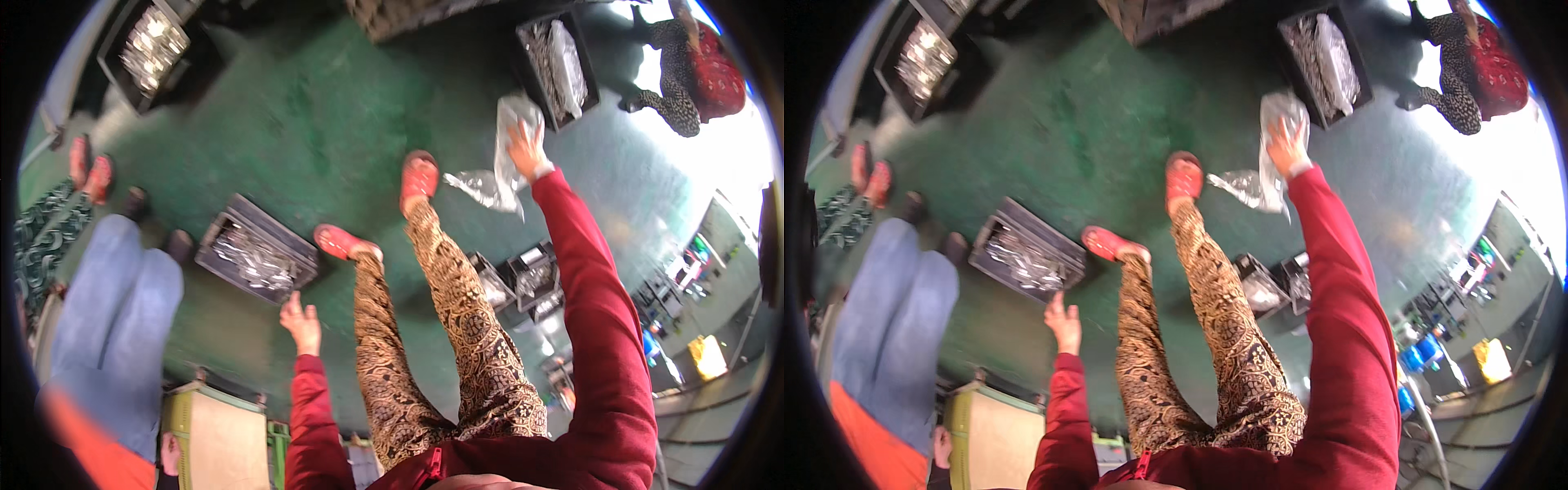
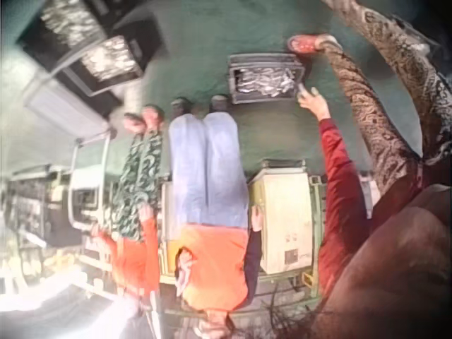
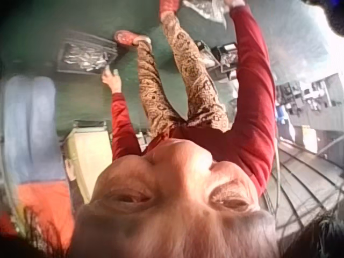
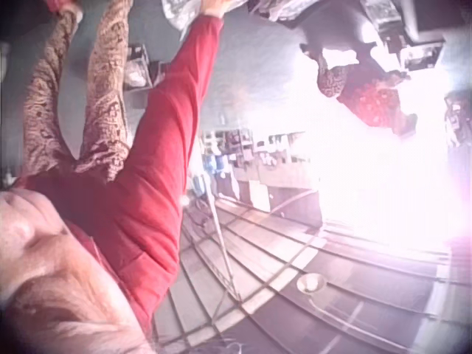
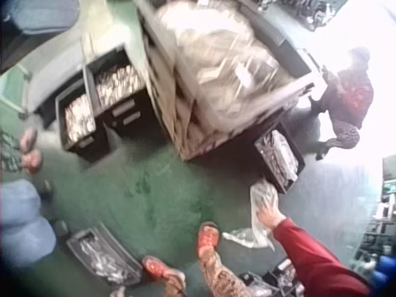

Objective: The person moves plastic-wrapped bags of metal parts between black crates, opens bags, and pours parts into crates. They also handle loose metal parts and place them into bags and crates.

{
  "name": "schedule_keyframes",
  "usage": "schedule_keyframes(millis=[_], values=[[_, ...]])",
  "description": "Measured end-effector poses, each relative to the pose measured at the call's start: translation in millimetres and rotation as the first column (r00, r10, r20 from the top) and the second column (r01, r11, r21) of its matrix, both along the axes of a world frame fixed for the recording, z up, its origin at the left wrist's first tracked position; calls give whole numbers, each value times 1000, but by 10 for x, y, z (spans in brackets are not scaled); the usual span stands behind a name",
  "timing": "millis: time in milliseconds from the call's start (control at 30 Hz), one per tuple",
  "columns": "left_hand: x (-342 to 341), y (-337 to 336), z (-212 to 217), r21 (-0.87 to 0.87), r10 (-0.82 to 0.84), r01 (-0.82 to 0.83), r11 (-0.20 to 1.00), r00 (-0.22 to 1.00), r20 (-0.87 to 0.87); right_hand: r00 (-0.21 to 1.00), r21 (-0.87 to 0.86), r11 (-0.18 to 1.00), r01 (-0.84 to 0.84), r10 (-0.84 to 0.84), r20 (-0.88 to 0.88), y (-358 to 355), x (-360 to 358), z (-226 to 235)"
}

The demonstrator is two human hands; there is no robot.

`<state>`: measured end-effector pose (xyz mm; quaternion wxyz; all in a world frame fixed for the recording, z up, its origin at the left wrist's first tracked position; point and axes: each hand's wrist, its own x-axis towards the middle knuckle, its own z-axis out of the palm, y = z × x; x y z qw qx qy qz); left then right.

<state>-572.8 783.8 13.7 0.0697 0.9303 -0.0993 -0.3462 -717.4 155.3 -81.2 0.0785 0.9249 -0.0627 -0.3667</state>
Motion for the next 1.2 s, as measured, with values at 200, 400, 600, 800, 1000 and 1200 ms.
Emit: schedule_keyframes(millis=[200, 400, 600, 800, 1000, 1200], values=[[596, -2311, 938, -494, -79, 137, 859, 988, 136, 998, 279, 959, -51, 38, 52, 610, -803, 908], [1424, -4135, 2820, -649, -35, 150, 746, 982, 187, 956, 207, 947, 245, -272, 114, 791, -332, 1397], [2231, -4670, 3260, -677, 83, 237, 697, 911, 405, 852, 149, 838, 524, -518, -83, -56, -431, 1575], [3132, -5379, 3326, -616, -112, 426, 663, 870, 481, 791, 100, 788, 607, -588, -167, -121, -970, 1243], [4019, -6091, 2875, -523, -328, 474, 708, 877, 350, 760, 60, 778, 625, -589, -276, 280, -920, 1123], [4355, -6539, 2657, -418, -609, 694, 586, 718, 337, 773, -2, 774, 633, -632, 61, -14, -208, 1849]])
